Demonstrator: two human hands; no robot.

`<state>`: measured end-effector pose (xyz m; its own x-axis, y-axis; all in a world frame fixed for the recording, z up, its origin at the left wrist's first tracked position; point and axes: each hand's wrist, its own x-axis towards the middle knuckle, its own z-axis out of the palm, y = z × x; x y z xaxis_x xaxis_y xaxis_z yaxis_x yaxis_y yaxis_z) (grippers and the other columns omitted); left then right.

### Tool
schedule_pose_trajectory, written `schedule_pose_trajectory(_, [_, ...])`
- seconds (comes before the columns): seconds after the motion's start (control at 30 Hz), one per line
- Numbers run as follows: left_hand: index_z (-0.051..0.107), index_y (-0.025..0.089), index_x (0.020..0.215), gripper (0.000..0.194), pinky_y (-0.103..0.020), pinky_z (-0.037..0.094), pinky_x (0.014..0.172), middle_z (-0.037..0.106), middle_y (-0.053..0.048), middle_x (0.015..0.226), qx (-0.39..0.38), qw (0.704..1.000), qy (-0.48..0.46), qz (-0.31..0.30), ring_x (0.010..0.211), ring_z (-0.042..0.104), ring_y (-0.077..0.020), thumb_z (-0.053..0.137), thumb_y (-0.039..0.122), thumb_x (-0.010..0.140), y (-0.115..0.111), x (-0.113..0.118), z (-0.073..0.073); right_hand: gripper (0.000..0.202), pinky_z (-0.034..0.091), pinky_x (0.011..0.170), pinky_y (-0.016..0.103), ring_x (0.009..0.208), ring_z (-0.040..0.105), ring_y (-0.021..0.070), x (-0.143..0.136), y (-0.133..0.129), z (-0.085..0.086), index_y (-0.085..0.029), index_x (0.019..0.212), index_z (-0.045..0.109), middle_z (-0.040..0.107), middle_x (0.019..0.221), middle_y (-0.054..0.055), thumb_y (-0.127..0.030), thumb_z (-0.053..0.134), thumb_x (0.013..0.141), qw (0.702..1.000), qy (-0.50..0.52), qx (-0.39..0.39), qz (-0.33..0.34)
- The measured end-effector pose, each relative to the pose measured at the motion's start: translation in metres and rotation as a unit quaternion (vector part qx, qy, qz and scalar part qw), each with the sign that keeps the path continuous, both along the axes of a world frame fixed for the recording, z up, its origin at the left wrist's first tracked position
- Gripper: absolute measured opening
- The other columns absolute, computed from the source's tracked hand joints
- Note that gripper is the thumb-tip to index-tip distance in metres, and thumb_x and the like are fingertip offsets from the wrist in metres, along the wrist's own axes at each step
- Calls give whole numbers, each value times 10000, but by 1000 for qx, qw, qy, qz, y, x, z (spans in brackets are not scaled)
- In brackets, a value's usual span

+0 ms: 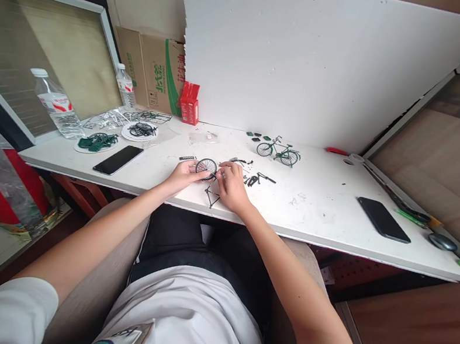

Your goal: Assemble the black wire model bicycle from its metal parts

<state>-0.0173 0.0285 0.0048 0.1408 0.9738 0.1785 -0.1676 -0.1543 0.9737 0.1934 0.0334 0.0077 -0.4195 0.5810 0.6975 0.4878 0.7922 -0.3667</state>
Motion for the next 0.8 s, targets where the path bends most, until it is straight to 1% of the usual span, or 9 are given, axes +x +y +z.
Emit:
schedule_pose_trajectory(0.13, [709,113,1040,505,-383,602,873,779,-140,1078,9,1000,8,12,943,741,-225,935,412,700,-2,0,2,290,424,1112,594,1237,511,314,2,3,-1,-241,998,583,596,1270,141,-459,417,1092,999,9,-47,25])
schedule_pose_trajectory(0.23, [721,108,1041,515,-396,616,866,779,-141,1075,10,1000,-2,11,932,731,-219,945,402,683,-2,1,1,315,425,1115,589,1233,527,309,2,3,-1,-245,992,584,606,1251,136,-492,416,1091,998,20,-56,29])
schedule_pose_trajectory(0.4, [725,106,1030,527,-446,634,893,777,-136,1066,1,1000,-20,3,952,739,-238,957,411,668,-2,1,2,252,458,1071,555,1180,558,306,0,3,-1,-249,1043,569,621,1189,140,-452,429,1092,999,36,-36,15])
schedule_pose_trajectory(0.63, [710,103,963,502,-506,632,949,766,-114,1019,-11,999,-47,0,951,737,-239,932,470,702,-7,3,9,154,503,965,491,1058,595,288,0,0,5,-250,1037,563,647,1067,116,-370,479,1083,998,59,15,8])
schedule_pose_trajectory(0.73, [702,107,937,475,-541,613,995,762,-102,995,-13,998,-67,-9,967,736,-241,930,457,711,-8,3,9,150,511,923,481,1011,603,286,-1,-3,6,-249,1029,569,656,1031,108,-361,484,1081,998,48,28,3])
schedule_pose_trajectory(0.8, [704,110,959,473,-556,607,1005,762,-103,1002,-14,997,-73,-12,975,737,-246,928,448,717,-8,3,10,145,514,907,477,994,604,284,-1,-5,5,-248,1045,570,658,1022,105,-352,476,1083,999,37,34,2])
